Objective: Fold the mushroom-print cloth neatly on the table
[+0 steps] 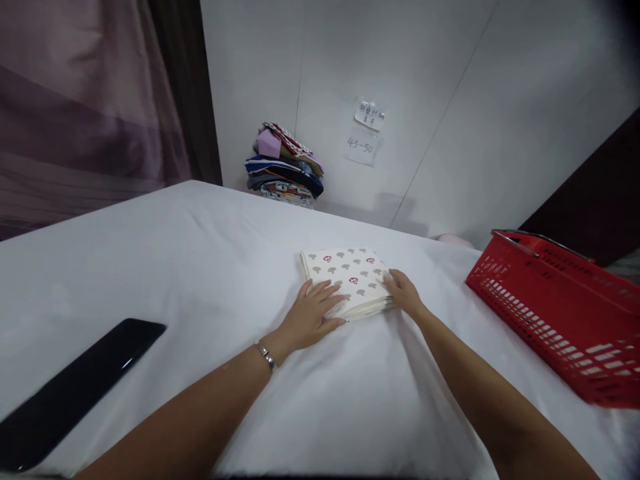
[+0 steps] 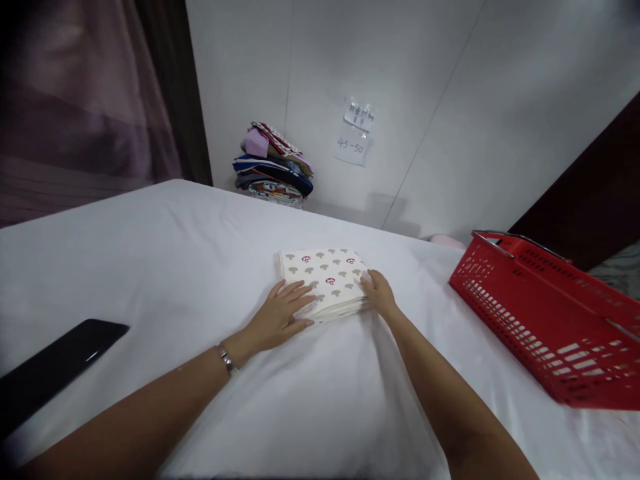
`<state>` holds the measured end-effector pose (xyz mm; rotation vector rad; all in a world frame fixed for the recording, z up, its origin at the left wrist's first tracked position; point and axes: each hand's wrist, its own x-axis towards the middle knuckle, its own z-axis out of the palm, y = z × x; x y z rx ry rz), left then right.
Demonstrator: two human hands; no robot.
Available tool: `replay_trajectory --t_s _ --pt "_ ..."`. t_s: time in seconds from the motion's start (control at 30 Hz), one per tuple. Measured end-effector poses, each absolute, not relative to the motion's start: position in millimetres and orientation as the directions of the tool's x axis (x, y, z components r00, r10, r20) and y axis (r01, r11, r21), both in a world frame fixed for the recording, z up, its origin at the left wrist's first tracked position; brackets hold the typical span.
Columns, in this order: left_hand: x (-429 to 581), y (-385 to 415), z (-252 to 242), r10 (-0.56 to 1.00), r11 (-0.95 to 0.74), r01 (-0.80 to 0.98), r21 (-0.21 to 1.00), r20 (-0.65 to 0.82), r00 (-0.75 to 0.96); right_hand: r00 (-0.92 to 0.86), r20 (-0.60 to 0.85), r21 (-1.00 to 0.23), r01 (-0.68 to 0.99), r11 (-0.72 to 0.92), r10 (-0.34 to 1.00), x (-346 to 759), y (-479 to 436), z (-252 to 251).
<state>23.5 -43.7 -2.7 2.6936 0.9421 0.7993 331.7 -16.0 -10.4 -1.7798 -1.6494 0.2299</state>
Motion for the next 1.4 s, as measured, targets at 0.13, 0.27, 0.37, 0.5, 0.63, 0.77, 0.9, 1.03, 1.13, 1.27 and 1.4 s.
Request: replay_trajectory --t_s 0.13,0.27,0.37,0.5,0.63,0.77,0.9,1.03,1.13,1.27,1.4 --pt "24 -42 -7 0.553 -0.830 0.460 0.315 0.366 0.749 0.174 0.171 -0.640 0.768 -0.025 0.970 336 -23 -17" --pt "23 -39 -8 0.560 -0.824 0.460 0.331 0.345 0.754 0.174 0.154 -0.680 0.733 -0.023 0.973 340 -26 -13" --pt "22 -39 -7 0.557 -0.825 0.455 0.336 0.344 0.756 0.190 0.357 -0.636 0.767 0.089 0.915 342 -33 -11" --pt "22 -39 -6 0.552 -0.828 0.450 0.333 0.348 0.758 -0.010 0.612 -0.460 0.809 0.366 0.791 337 -52 -13" --pt "24 -38 -6 0.555 -0.827 0.462 0.319 0.338 0.760 -0.222 0.668 -0.295 0.797 0.526 0.711 327 -61 -16" --pt "25 -40 -7 0.565 -0.823 0.487 0.292 0.345 0.749 -0.255 0.654 -0.263 0.806 0.530 0.712 318 -57 -20" --pt "30 -48 -4 0.594 -0.805 0.533 0.262 0.357 0.721 -0.246 0.649 -0.273 0.808 0.522 0.720 317 -57 -21" --pt "44 -53 5 0.611 -0.790 0.566 0.235 0.385 0.692 -0.288 0.637 -0.245 0.804 0.542 0.715 321 -60 -18" --pt "63 -51 14 0.630 -0.771 0.597 0.222 0.405 0.663 -0.322 0.632 -0.203 0.809 0.552 0.705 325 -60 -18" --pt "89 -49 21 0.685 -0.716 0.672 0.189 0.375 0.624 -0.353 0.602 -0.144 0.835 0.531 0.717 328 -60 -19" --pt "100 -51 21 0.728 -0.666 0.730 0.152 0.344 0.593 -0.372 0.582 -0.106 0.847 0.521 0.723 327 -60 -19"
